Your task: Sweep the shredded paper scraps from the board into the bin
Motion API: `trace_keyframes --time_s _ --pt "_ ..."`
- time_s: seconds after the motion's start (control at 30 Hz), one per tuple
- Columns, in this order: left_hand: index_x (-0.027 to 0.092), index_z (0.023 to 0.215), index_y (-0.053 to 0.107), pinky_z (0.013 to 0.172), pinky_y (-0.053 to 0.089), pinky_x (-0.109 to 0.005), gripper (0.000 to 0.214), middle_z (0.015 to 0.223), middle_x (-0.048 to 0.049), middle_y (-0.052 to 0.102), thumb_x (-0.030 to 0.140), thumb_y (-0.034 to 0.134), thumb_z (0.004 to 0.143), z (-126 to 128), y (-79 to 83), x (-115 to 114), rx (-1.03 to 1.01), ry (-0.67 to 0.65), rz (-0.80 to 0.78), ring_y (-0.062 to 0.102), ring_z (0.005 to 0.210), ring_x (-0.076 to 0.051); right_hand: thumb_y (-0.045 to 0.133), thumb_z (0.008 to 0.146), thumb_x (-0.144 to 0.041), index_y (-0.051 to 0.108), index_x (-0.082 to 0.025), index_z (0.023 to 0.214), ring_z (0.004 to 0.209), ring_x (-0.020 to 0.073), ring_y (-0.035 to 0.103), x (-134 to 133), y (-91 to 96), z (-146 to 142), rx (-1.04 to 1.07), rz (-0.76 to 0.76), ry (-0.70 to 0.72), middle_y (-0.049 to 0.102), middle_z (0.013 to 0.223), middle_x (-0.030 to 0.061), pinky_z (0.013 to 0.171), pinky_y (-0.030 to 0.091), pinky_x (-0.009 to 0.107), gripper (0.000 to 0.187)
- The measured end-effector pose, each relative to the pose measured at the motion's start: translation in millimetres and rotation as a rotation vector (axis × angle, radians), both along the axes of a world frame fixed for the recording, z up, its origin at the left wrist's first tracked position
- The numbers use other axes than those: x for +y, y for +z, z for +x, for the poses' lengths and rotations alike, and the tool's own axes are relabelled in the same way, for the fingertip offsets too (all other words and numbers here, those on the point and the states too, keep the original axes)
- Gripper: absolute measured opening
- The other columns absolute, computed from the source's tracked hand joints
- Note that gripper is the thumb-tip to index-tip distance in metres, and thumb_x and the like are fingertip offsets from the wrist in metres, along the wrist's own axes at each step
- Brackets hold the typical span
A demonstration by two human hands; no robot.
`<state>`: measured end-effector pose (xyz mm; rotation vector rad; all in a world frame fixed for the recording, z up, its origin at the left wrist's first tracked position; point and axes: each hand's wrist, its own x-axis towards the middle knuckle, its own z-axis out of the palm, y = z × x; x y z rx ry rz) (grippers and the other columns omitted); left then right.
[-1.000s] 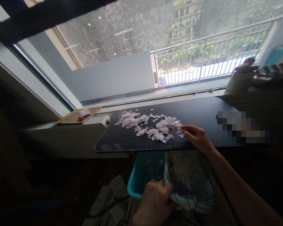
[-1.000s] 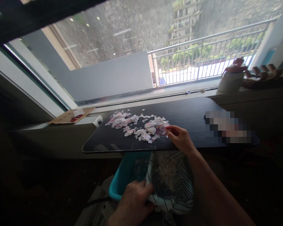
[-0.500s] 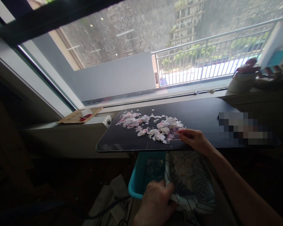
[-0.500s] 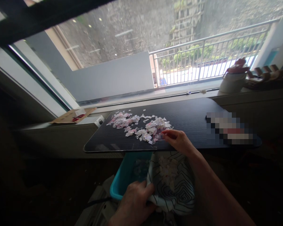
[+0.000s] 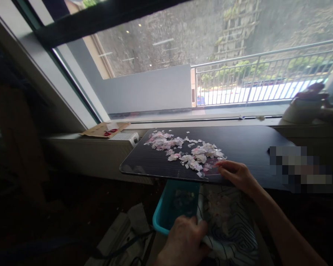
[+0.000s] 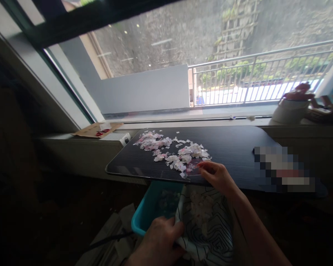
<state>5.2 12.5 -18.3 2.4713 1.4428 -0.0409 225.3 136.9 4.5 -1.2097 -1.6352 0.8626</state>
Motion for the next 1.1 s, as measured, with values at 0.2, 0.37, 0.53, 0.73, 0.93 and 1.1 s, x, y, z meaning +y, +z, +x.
trace_keyframes --time_s 0.2,0.37,0.53,0.73,0.93,1.1 --pt "0.02 0.09 0.063 0.066 0.05 -0.033 0.027 0.087 -0.0064 0.068 0.038 0.069 0.071 2.8 1.8 -0.7 -0.003 -0.01 -0.005 0.066 0.075 -0.027 0.061 0.077 -0.042 0.073 -0.016 0.095 0.07 0.0211 0.065 5.1 -4.0 -17.6 -0.108 0.055 -0.002 0.073 0.083 0.0078 0.064 0.052 0.032 0.033" --pt "0.02 0.091 0.064 0.068 0.05 -0.034 0.027 0.087 -0.0071 0.069 0.038 0.069 0.072 1.6 -1.7 0.3 -0.018 -0.024 -0.013 0.066 0.075 -0.027 0.057 0.079 -0.042 0.072 -0.015 0.098 0.07 0.021 0.065 13.1 2.8 -28.0 -0.261 0.14 -0.1 0.073 0.081 0.0076 0.066 0.05 0.032 0.037" --pt "0.021 0.093 0.063 0.071 0.05 -0.035 0.03 0.087 -0.0065 0.068 0.042 0.068 0.072 2.4 -7.4 2.0 -0.004 -0.036 -0.007 0.066 0.077 -0.026 0.057 0.079 -0.042 0.072 -0.017 0.096 0.062 0.0171 0.061 -5.4 -2.8 -16.3 -0.261 0.196 -0.252 0.071 0.075 0.0043 0.059 0.049 0.028 0.035" --pt "0.02 0.092 0.062 0.071 0.05 -0.036 0.031 0.084 -0.0061 0.068 0.046 0.065 0.074 6.7 -4.0 2.2 -0.011 -0.044 0.027 0.065 0.074 -0.026 0.057 0.08 -0.042 0.073 -0.019 0.095 0.065 0.0166 0.064 -28.0 -14.4 -20.9 -0.291 0.199 -0.215 0.072 0.075 0.0025 0.06 0.05 0.024 0.032" --pt "0.021 0.092 0.062 0.072 0.049 -0.036 0.03 0.082 -0.0054 0.068 0.046 0.064 0.075 10.6 -2.2 4.8 -0.045 -0.053 0.055 0.065 0.073 -0.025 0.057 0.081 -0.042 0.072 -0.018 0.098 0.072 0.0186 0.068 -35.1 -18.7 -22.3 -0.289 0.188 -0.307 0.073 0.08 0.003 0.062 0.052 0.023 0.033" --pt "0.021 0.093 0.061 0.074 0.049 -0.037 0.029 0.083 -0.0045 0.067 0.045 0.063 0.077 10.4 -4.3 3.4 -0.074 -0.033 0.076 0.065 0.074 -0.024 0.056 0.082 -0.041 0.072 -0.019 0.096 0.075 0.0182 0.069 -48.6 -20.3 -33.8 -0.262 0.196 -0.149 0.074 0.086 0.0037 0.068 0.053 0.023 0.031"
